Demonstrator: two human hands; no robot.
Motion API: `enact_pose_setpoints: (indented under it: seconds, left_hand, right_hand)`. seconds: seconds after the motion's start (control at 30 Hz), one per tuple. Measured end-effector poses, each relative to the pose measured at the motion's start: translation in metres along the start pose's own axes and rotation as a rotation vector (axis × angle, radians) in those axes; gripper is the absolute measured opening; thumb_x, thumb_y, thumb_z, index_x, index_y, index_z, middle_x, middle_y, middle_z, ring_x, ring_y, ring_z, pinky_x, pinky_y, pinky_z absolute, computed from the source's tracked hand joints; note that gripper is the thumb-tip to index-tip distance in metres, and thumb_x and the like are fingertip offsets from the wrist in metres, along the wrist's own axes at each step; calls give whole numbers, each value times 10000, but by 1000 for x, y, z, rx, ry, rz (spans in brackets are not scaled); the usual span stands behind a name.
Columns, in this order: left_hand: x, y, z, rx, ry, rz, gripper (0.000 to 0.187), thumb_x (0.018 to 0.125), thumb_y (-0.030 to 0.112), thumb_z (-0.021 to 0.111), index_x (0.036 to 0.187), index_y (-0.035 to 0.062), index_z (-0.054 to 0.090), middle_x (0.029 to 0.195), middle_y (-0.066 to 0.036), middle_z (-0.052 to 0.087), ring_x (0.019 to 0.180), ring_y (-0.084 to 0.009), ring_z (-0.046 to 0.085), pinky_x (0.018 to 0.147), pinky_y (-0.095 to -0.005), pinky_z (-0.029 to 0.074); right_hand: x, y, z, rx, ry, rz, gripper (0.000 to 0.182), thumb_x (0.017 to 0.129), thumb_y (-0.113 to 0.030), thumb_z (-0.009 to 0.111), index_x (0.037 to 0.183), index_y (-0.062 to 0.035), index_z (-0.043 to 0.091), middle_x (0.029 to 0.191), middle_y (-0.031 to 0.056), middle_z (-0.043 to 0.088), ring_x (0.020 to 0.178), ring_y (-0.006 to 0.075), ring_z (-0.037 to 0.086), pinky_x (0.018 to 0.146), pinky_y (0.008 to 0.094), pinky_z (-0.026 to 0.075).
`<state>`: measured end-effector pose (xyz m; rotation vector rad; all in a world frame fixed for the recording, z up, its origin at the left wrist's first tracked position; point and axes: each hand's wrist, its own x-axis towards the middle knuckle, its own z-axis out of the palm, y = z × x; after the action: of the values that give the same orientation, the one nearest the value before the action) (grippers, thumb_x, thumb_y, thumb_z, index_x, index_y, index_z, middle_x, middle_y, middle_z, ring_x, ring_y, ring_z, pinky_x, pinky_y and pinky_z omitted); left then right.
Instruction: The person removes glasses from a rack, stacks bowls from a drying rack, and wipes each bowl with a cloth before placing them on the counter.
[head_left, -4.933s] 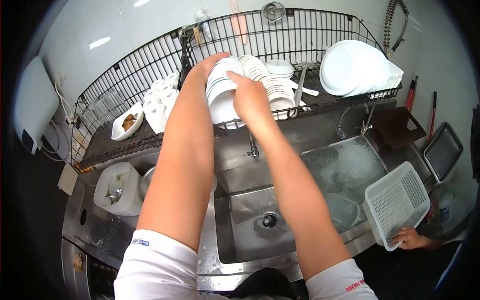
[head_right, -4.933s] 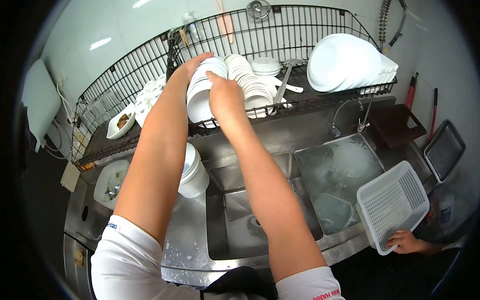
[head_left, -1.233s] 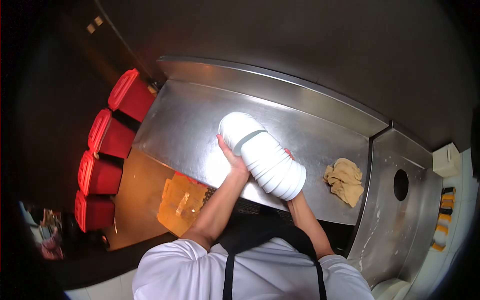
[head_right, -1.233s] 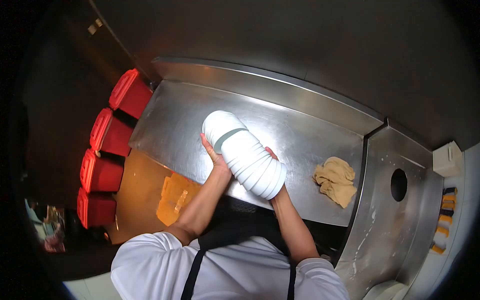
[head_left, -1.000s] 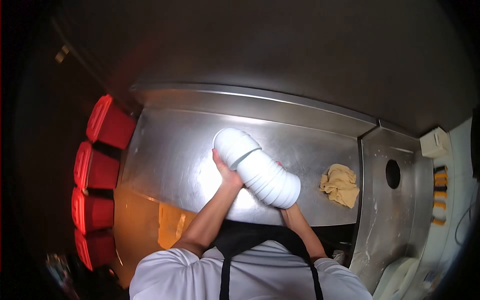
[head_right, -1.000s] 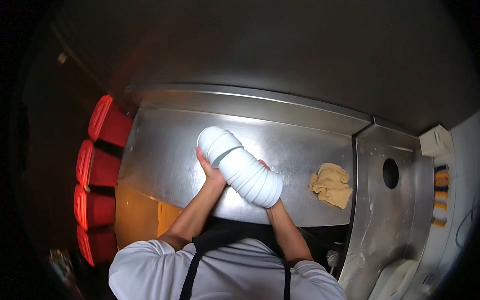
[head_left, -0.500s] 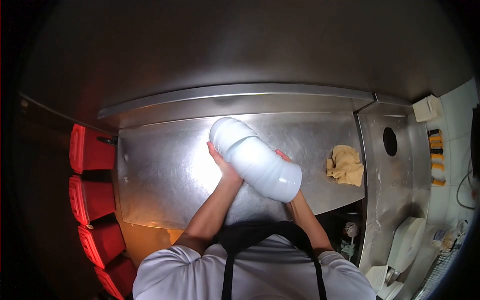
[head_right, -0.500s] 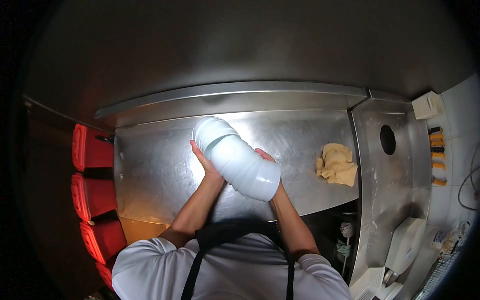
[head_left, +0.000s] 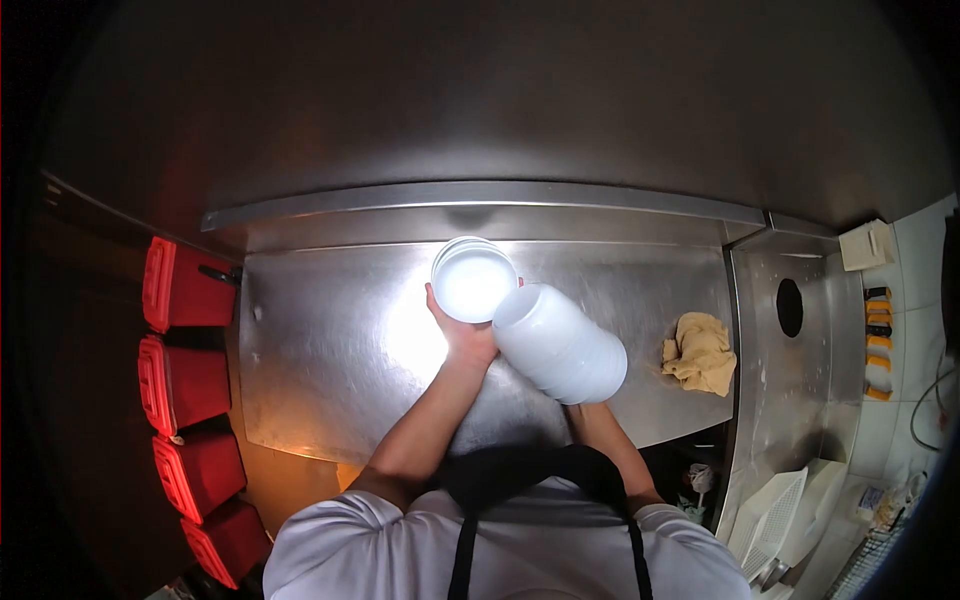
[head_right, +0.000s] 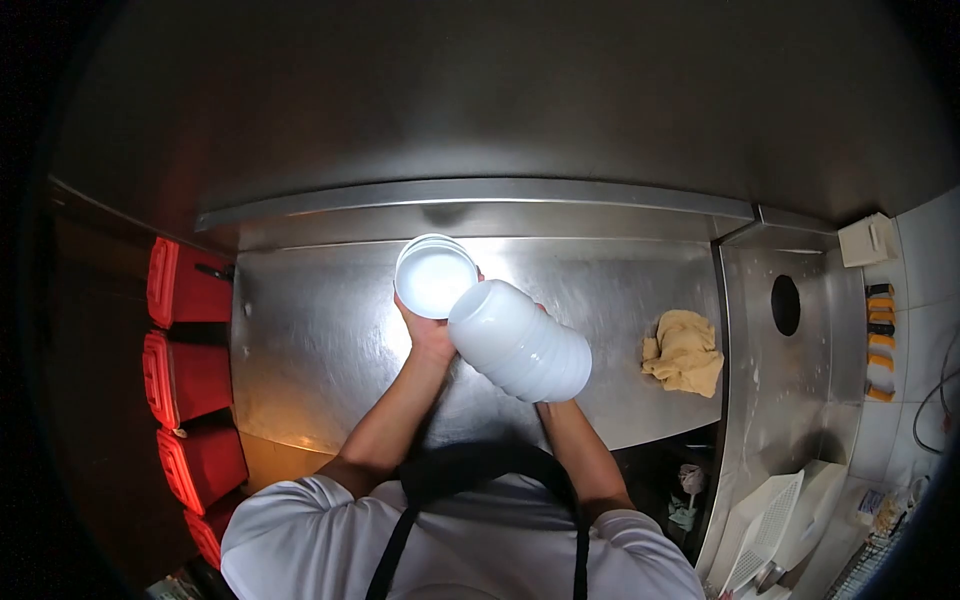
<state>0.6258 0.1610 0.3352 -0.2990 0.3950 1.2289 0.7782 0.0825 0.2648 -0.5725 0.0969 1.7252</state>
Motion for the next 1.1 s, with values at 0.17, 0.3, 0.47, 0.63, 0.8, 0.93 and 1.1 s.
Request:
enact_pose_setpoints:
  seconds: [0.17, 0.3, 0.47, 0.63, 0.8, 0.93, 1.1]
  left_hand:
    - [18, 14, 13, -71, 46, -2, 619, 945, 615, 308, 1307, 150, 499, 1325, -105, 492, 1226, -334, 469, 1021, -545, 418]
    - [17, 20, 26, -147, 97, 67, 650, 933, 643, 356, 1325, 142, 496, 1358, -103, 476, 1259, -327, 444, 1070, -562, 367]
    - [2, 34, 20, -172, 34, 107, 753, 911, 709, 382, 1413, 148, 427, 1460, -109, 403, 1372, -345, 350, 1143, -621, 248]
    - [-3, 50, 20, -112, 66, 15, 806, 842, 772, 433, 1408, 198, 439, 1440, -71, 429, 1342, -305, 383, 1151, -556, 245]
    - [0, 43, 15, -110, 29, 102, 886, 791, 762, 537, 1433, 165, 404, 1438, -154, 404, 1350, -412, 352, 1140, -572, 270]
    - [-5, 43, -6, -84, -193, -108, 995, 723, 847, 515, 1450, 182, 387, 1459, -134, 384, 1378, -395, 317, 1134, -582, 228]
    - [-9, 39, 0, 41, -184, -117, 968, 750, 888, 399, 1472, 245, 353, 1467, -61, 386, 1358, -360, 326, 1052, -619, 260]
  right_hand:
    - [16, -3, 2, -33, -38, -56, 356, 976, -287, 547, 1219, -29, 576, 1140, 145, 657, 974, 294, 661, 867, 431, 560]
    - [23, -9, 2, -63, -68, -103, 369, 981, -294, 540, 1237, -30, 568, 1167, 146, 647, 1004, 291, 652, 886, 430, 553]
    - [29, -17, -3, -111, -104, -179, 385, 988, -304, 531, 1260, -32, 557, 1201, 147, 634, 1041, 287, 641, 910, 430, 544]
    - [19, -24, -6, -239, -102, -275, 402, 995, -313, 522, 1284, -34, 546, 1235, 148, 622, 1079, 283, 630, 934, 429, 535]
    - [8, -30, -7, -499, -93, -377, 419, 1002, -322, 513, 1307, -36, 535, 1268, 149, 610, 1116, 279, 619, 958, 428, 526]
    - [15, -28, -3, -136, -129, -240, 418, 1008, -314, 508, 1315, -31, 528, 1268, 139, 613, 1127, 276, 618, 961, 420, 528]
    - [29, -27, 7, -86, -80, -133, 406, 1008, -289, 505, 1329, -41, 521, 1264, 138, 612, 1105, 273, 629, 939, 420, 539]
